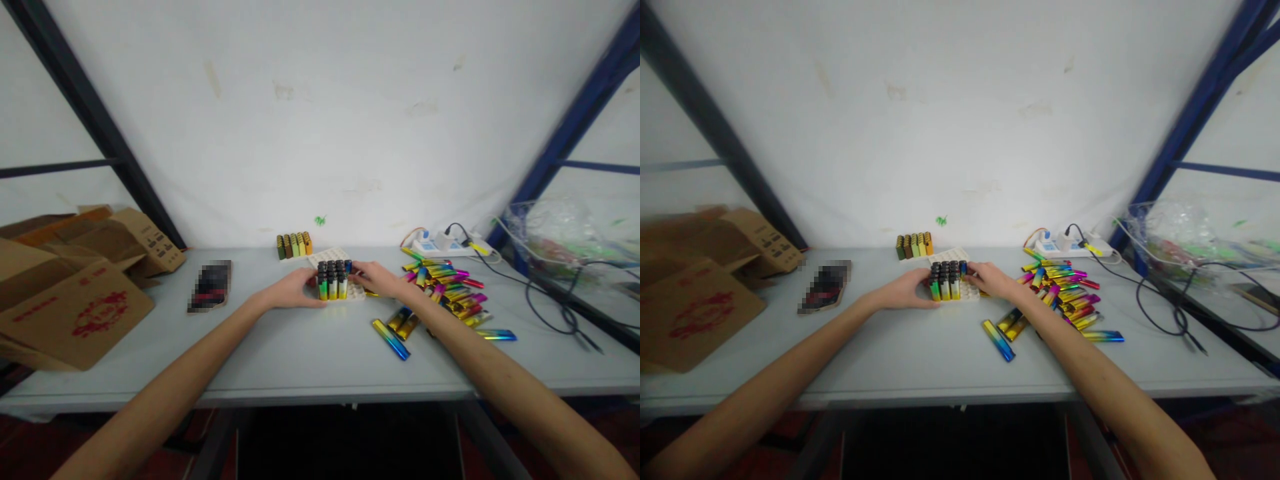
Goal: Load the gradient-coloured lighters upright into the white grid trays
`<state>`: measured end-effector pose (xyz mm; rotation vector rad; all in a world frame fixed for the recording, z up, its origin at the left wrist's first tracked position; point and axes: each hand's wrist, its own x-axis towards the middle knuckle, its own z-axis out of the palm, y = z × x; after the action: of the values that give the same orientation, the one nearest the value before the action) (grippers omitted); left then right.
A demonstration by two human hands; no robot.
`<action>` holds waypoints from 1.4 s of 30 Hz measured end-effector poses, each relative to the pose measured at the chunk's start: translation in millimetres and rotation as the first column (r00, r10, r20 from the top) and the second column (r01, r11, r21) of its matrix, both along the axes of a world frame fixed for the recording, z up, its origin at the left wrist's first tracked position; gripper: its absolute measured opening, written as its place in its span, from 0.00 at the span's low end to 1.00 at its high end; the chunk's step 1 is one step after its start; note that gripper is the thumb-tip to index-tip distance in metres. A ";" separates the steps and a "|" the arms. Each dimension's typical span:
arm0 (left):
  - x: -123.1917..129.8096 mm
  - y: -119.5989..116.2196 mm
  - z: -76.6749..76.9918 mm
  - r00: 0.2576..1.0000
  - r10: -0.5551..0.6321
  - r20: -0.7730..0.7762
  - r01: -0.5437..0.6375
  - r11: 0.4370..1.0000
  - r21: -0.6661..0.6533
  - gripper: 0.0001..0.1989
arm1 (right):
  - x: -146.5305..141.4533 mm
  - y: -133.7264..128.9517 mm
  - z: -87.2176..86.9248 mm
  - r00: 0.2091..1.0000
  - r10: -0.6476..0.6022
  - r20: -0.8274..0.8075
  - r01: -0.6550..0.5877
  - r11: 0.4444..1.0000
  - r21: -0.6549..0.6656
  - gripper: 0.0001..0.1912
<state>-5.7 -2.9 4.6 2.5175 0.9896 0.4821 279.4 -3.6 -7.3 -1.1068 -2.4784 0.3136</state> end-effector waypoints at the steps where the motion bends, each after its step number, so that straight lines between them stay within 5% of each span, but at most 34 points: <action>1: -0.1 -0.2 0.1 1.000 -0.003 0.004 0.003 1.000 -0.007 0.30 | 1.2 -1.3 2.7 1.000 0.003 0.000 -0.003 1.000 0.001 0.10; 9: -0.1 2.2 -2.9 1.000 0.015 -0.023 -0.015 1.000 -0.006 0.30 | 36.3 -12.1 39.0 0.953 -0.209 0.219 0.221 0.975 -0.030 0.12; 16: 1.8 0.8 -0.8 1.000 0.014 -0.020 -0.014 1.000 -0.015 0.32 | 48.2 -16.8 48.0 0.937 -0.078 0.340 0.216 0.895 -0.390 0.21; 21: 1.1 1.0 -1.2 0.999 0.021 -0.031 -0.021 1.000 -0.008 0.32 | 42.1 -15.7 43.8 0.931 -0.119 0.345 0.219 0.939 -0.267 0.15; 32: 1.3 0.3 -0.9 0.998 0.011 0.055 -0.008 0.998 -0.056 0.34 | 39.8 -6.9 42.8 0.952 -0.281 -0.123 0.294 0.950 0.107 0.19; 37: 0.9 0.4 -0.3 1.000 0.003 0.010 -0.002 0.999 -0.035 0.33 | 43.0 -0.3 42.5 0.873 -0.344 -0.346 0.387 0.920 0.061 0.19; 42: -0.7 2.6 -3.3 1.000 -0.003 -0.001 0.003 1.000 -0.022 0.33 | 38.1 -1.5 46.3 0.841 -0.255 -0.477 0.271 0.962 -0.036 0.28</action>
<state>-6.4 -0.3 1.3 2.5003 0.9857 0.4661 317.5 -5.1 39.0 -1.1730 -1.8655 0.4059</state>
